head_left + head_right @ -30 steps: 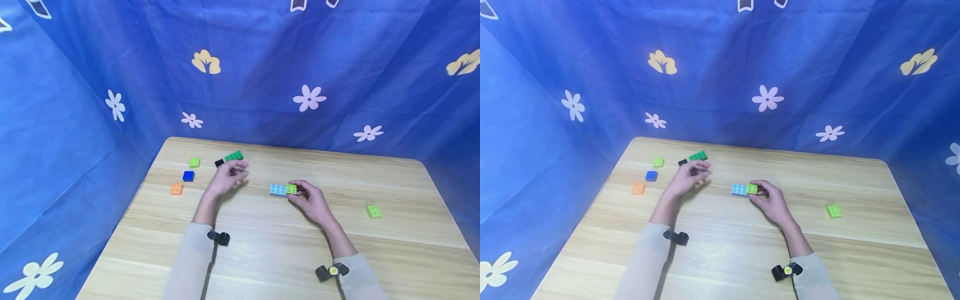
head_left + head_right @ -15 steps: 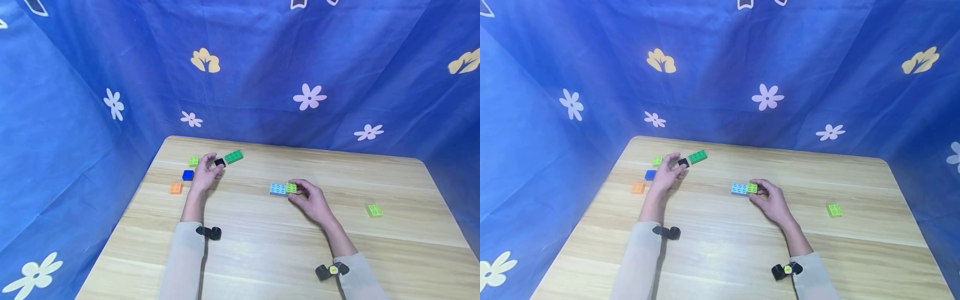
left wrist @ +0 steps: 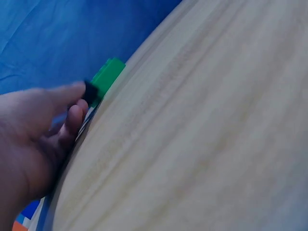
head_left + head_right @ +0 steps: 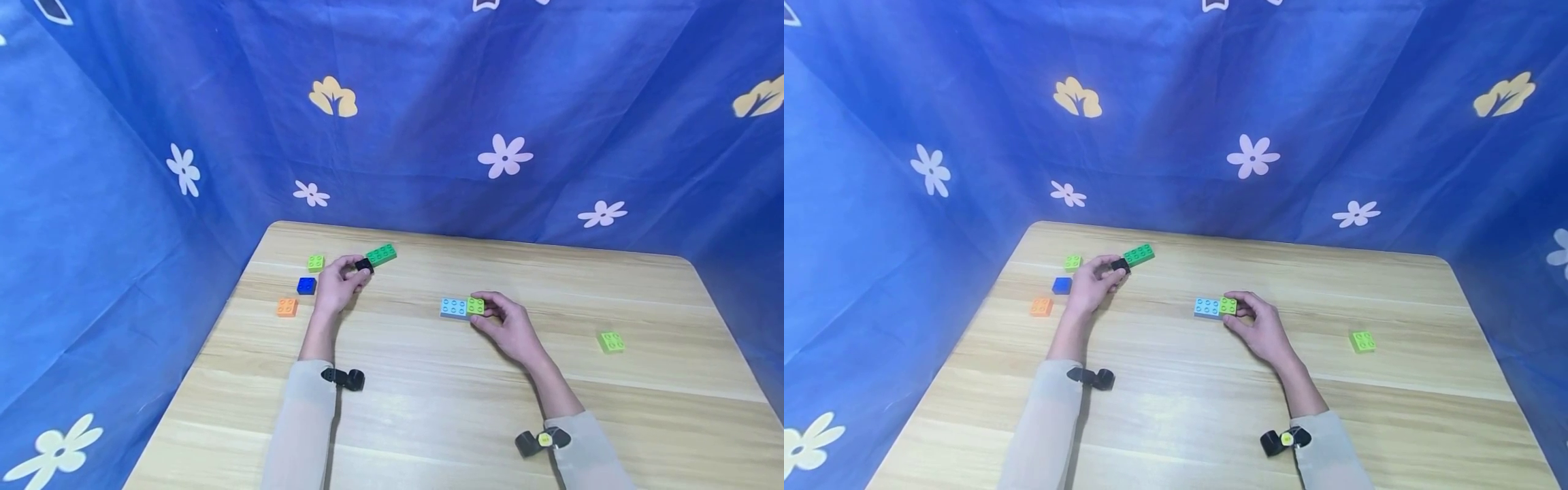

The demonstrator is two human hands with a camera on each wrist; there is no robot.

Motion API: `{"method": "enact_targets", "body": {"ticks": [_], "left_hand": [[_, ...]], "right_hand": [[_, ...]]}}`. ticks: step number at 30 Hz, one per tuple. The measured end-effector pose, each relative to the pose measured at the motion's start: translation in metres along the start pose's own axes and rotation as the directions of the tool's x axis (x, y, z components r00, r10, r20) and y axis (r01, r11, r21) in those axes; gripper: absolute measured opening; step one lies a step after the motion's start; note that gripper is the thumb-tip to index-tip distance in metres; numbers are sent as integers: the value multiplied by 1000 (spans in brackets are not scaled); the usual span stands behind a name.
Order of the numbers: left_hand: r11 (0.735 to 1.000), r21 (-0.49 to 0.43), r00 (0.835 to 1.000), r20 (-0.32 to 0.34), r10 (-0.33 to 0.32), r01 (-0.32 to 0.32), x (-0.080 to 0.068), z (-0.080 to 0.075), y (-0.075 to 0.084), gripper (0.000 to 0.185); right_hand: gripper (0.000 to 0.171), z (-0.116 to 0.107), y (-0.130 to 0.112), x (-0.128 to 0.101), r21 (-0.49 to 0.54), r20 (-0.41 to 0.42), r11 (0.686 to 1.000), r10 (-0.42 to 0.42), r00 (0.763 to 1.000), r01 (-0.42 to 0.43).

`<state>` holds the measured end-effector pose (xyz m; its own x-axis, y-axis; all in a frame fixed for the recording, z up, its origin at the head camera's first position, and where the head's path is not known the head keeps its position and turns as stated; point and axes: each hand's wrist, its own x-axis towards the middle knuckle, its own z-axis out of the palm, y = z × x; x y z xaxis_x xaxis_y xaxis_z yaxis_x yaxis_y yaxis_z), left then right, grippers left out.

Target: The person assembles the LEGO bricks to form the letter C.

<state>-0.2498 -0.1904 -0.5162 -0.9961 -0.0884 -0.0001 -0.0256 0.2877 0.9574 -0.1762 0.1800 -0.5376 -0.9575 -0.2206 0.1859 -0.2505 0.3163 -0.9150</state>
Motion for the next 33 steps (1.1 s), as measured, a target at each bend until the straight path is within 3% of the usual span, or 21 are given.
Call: {"method": "enact_targets", "body": {"ticks": [6,10,20,26,33], "left_hand": [[993,-50,986,122,116,-111,-7,9,2,42],[986,-109,967,205,149,-129,-13,25,8,41],[976,-164,888,414,201,-144,-31,76,18,41],[976,-128,863,457,215,-175,-40,92,23,39],[963,-91,830,492,264,-252,-42,97,25,39]], "right_hand": [[43,0,-2,-1,-5,7,1000,-11,1000,11],[43,-1,-3,-1,1,14,1000,-10,1000,10],[43,-1,-2,0,1,13,1000,-17,1000,17],[43,0,-3,0,-19,13,1000,-7,1000,7],[43,0,-2,0,-11,5,1000,12,1000,-12]]}}
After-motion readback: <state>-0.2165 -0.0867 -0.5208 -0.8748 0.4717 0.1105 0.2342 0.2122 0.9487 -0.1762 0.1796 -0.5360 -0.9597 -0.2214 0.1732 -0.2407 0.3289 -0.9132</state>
